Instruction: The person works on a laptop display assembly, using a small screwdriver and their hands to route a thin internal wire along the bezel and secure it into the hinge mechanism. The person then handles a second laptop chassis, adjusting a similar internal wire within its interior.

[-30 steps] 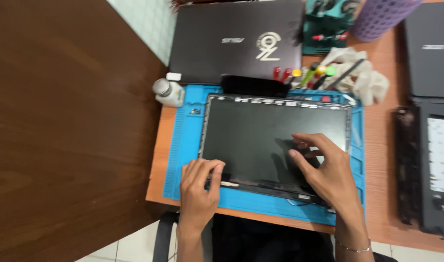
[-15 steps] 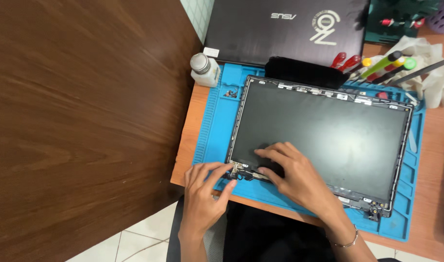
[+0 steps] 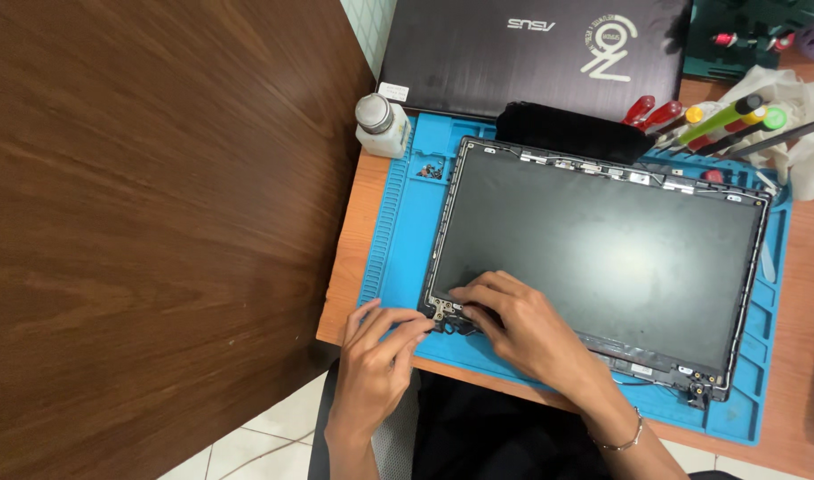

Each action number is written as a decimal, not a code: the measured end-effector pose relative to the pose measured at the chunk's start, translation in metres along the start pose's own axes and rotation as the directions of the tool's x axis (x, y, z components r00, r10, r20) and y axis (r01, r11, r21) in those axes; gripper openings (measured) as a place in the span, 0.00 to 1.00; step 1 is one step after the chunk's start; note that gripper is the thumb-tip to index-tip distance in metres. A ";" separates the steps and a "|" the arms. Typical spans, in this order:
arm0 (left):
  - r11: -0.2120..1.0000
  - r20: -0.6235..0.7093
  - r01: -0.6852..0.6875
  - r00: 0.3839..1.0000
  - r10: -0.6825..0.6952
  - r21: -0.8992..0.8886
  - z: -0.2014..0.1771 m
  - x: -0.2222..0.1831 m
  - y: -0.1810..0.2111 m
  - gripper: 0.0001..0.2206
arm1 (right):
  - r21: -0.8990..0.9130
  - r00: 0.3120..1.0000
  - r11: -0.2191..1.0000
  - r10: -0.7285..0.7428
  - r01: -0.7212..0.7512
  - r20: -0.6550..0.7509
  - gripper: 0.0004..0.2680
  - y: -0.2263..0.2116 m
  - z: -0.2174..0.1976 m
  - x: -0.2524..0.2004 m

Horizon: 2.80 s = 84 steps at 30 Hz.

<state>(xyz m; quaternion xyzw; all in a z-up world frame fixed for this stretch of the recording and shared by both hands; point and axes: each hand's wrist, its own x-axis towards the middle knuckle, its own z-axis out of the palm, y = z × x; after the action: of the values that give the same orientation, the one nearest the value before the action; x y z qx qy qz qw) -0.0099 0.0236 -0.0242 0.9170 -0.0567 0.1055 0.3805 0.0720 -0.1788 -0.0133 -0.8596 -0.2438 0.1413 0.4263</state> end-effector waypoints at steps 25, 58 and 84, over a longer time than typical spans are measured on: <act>0.978 -0.106 -0.192 0.977 0.182 -0.084 -0.011 -0.002 0.018 0.17 | 0.832 0.963 0.533 0.271 -0.153 0.004 0.23 0.027 -0.019 0.015; 0.577 0.288 -0.631 0.507 0.813 -0.518 0.198 0.113 0.268 0.19 | 0.598 0.282 0.793 0.551 0.116 -0.785 0.16 0.169 -0.256 -0.335; 0.712 0.491 -0.573 0.520 0.699 -0.405 0.271 0.117 0.307 0.16 | 0.199 0.226 0.773 0.404 -0.603 -0.886 0.13 0.230 -0.301 -0.352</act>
<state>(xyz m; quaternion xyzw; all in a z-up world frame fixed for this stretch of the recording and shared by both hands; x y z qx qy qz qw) 0.0882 -0.3877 0.0272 0.7712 -0.5193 -0.0720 0.3612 -0.0197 -0.6874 -0.0059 -0.8620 0.3022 -0.2315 0.3348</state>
